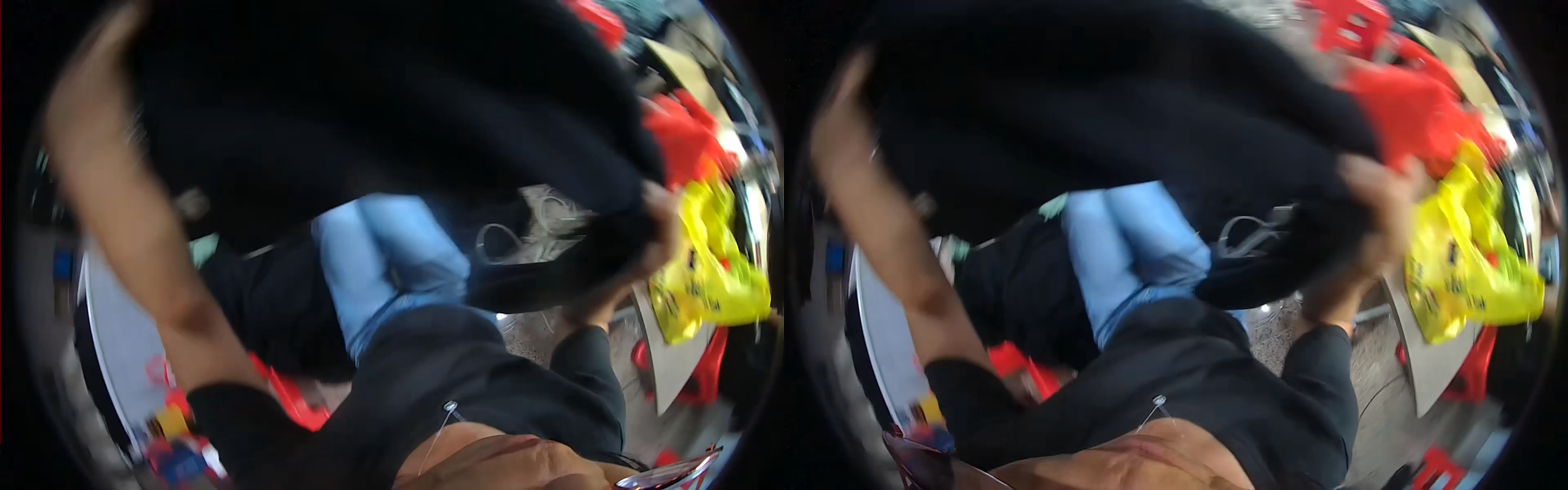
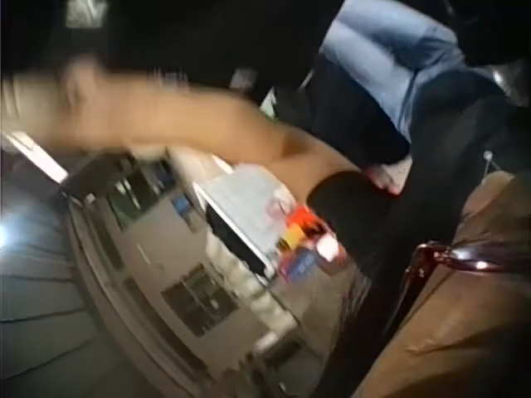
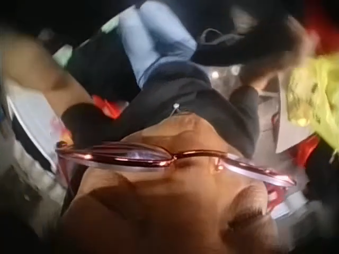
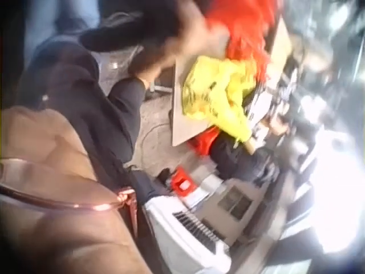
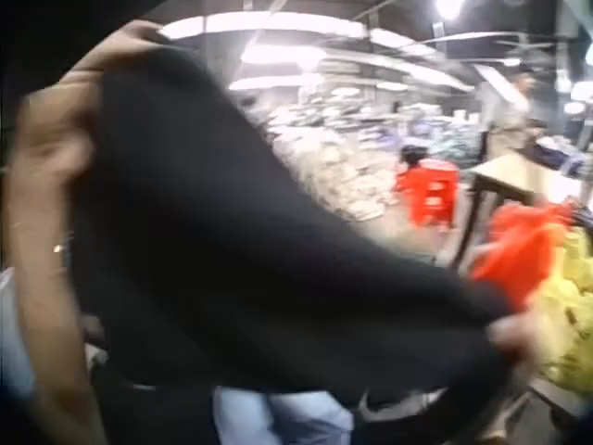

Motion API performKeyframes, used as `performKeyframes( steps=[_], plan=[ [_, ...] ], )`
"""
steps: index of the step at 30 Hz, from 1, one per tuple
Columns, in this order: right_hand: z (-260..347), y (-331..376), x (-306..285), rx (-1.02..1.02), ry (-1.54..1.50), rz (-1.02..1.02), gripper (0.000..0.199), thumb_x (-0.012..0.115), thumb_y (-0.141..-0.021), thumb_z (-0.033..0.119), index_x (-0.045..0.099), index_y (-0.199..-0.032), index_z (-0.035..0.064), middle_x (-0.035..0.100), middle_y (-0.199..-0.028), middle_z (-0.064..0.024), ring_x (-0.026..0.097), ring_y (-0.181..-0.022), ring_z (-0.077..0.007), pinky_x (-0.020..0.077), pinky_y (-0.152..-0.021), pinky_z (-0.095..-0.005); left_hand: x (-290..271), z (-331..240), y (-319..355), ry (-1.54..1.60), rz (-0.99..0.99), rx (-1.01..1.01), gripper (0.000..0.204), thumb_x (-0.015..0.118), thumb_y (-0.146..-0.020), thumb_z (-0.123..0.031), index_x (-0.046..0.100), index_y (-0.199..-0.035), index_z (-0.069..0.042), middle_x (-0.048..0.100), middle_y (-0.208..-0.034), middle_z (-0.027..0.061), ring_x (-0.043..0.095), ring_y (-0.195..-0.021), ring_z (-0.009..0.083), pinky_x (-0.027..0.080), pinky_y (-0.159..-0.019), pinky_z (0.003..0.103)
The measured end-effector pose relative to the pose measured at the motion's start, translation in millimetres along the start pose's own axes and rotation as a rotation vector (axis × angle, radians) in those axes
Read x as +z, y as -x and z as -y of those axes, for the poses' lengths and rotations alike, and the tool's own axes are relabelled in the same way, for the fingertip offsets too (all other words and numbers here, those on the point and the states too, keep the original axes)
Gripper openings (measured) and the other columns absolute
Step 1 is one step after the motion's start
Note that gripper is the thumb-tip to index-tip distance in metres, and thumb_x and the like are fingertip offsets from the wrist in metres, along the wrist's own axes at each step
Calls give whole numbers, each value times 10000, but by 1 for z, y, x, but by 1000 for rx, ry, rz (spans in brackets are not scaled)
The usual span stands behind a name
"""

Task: Trim excess material and inspect eyelets on black garments using a pneumatic tool.

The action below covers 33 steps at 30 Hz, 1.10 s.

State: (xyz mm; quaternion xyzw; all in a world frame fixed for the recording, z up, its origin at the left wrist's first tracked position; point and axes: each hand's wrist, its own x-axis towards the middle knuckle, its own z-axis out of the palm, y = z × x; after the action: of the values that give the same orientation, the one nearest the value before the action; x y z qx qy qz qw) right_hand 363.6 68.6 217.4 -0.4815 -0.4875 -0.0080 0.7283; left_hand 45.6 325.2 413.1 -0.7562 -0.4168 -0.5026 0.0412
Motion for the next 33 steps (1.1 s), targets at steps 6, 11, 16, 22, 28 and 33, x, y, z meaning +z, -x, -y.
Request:
performKeyframes(
  steps=[6, 11, 16, 22, 28, 33],
  plan=[
    [-42, -39, -8, 359, -226, 308, 322, 622, -848, 143, 615, -1096, -62, 650, -1033, -157, 643, -858, -205, 515, -807, -294, -22, 14, 215, 469, 368, -537, 229, 617, -820, -174, 626, -993, -25, 650, -831, 53, 613, -745, 164, 493, -668, 301],
    [-151, 36, 30, 271, 158, 710, 546, 785, -777, 199, 552, -1246, 44, 530, -794, 59, 473, -682, -67, 420, -641, -218, 28, 97, 416, 179, 419, -734, 512, 624, -887, -247, 475, -1331, -42, 612, -1186, 211, 618, -1068, 269, 470, -932, 350],
    [-147, 103, 71, 344, 38, 885, 701, 712, -796, -3, 390, -1416, 43, 578, -1200, -26, 568, -861, -56, 459, -805, -201, 11, 48, 503, -221, 41, -733, 208, 657, -777, -84, 656, -984, -62, 627, -1047, 118, 571, -1047, 309, 462, -898, 383],
    [-179, 188, 149, 348, 135, 1123, 764, 669, -750, -5, 311, -1416, 107, 586, -1274, -178, 588, -711, -123, 487, -667, -283, 22, 83, 550, -470, -9, -815, 741, 695, -774, -64, 375, -1426, -209, 241, -1487, 267, 296, -1332, 438, 288, -1065, 500],
    [-223, 192, 179, 572, -250, 1180, 629, 721, -697, -40, 503, -1286, -2, 602, -1174, -61, 557, -1099, -154, 411, -974, -292, 5, 146, 561, -133, -38, -786, 207, 570, -817, 12, 602, -1015, -39, 657, -1109, 118, 538, -1167, 316, 418, -984, 370],
    [-163, 116, 149, 591, -136, 1431, 533, 817, -699, 91, 592, -1170, -16, 627, -1040, -20, 573, -979, -107, 425, -928, -263, -63, 101, 479, 91, -197, -915, 93, 556, -877, -7, 615, -950, -10, 535, -776, -45, 463, -718, 35, 397, -652, 203]
  ],
)
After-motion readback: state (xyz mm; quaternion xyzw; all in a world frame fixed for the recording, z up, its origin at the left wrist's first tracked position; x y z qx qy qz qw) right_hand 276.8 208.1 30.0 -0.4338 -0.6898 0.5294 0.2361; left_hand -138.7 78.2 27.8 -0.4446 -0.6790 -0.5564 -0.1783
